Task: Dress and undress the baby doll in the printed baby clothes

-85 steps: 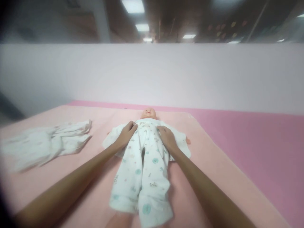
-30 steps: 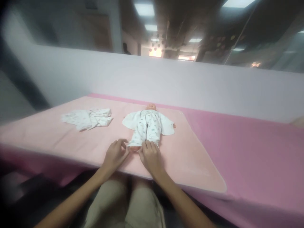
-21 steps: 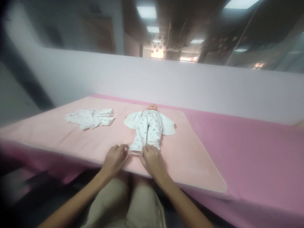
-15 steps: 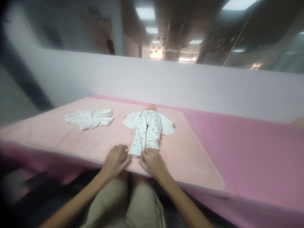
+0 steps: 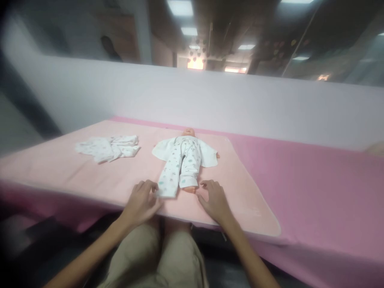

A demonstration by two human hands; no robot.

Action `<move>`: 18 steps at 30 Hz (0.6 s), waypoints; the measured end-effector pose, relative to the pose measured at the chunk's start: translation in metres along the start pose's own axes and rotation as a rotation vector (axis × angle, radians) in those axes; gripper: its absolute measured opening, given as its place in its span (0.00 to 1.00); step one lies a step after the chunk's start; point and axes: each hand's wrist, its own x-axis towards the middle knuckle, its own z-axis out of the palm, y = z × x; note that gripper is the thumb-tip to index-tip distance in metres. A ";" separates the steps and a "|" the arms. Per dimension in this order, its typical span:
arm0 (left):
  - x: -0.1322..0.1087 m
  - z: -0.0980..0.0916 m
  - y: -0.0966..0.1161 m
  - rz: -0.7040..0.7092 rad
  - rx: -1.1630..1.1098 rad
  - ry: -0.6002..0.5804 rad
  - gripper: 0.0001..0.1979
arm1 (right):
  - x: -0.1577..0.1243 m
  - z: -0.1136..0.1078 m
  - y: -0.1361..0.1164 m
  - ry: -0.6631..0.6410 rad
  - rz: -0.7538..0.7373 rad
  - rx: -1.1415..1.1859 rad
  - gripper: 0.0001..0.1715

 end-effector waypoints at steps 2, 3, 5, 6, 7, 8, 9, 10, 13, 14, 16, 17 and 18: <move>0.012 -0.002 0.015 0.077 -0.034 -0.028 0.12 | 0.001 0.004 0.001 -0.041 -0.030 0.000 0.16; 0.019 -0.001 0.023 0.112 -0.040 -0.049 0.12 | 0.002 0.006 0.001 -0.055 -0.041 0.002 0.16; 0.035 0.007 0.035 0.160 -0.007 -0.096 0.11 | 0.006 0.012 -0.001 -0.059 -0.038 0.003 0.16; 0.043 0.014 0.038 0.173 0.032 -0.120 0.10 | 0.008 0.016 -0.001 -0.047 -0.023 0.001 0.15; 0.051 0.022 0.040 0.179 0.081 -0.143 0.09 | 0.010 0.019 -0.002 -0.029 -0.004 -0.003 0.12; 0.057 0.030 0.041 0.184 0.131 -0.165 0.08 | 0.012 0.021 -0.002 -0.009 0.017 -0.007 0.10; 0.063 0.038 0.040 0.190 0.178 -0.186 0.06 | 0.015 0.024 -0.002 0.010 0.034 -0.009 0.07; 0.068 0.045 0.038 0.198 0.217 -0.207 0.06 | 0.016 0.026 -0.002 0.024 0.046 -0.007 0.05; 0.075 0.056 0.033 0.231 0.278 -0.244 0.06 | 0.018 0.028 -0.003 0.039 0.051 0.027 0.02; 0.075 0.055 0.031 0.237 0.279 -0.243 0.06 | 0.018 0.027 -0.003 0.045 0.053 0.043 0.02; 0.074 0.051 0.031 0.232 0.246 -0.224 0.05 | 0.015 0.023 -0.007 0.070 0.059 0.076 0.02; 0.072 0.047 0.031 0.228 0.213 -0.211 0.04 | 0.014 0.020 -0.009 0.087 0.058 0.090 0.02; 0.070 0.043 0.032 0.225 0.175 -0.198 0.04 | 0.012 0.017 -0.012 0.105 0.050 0.100 0.03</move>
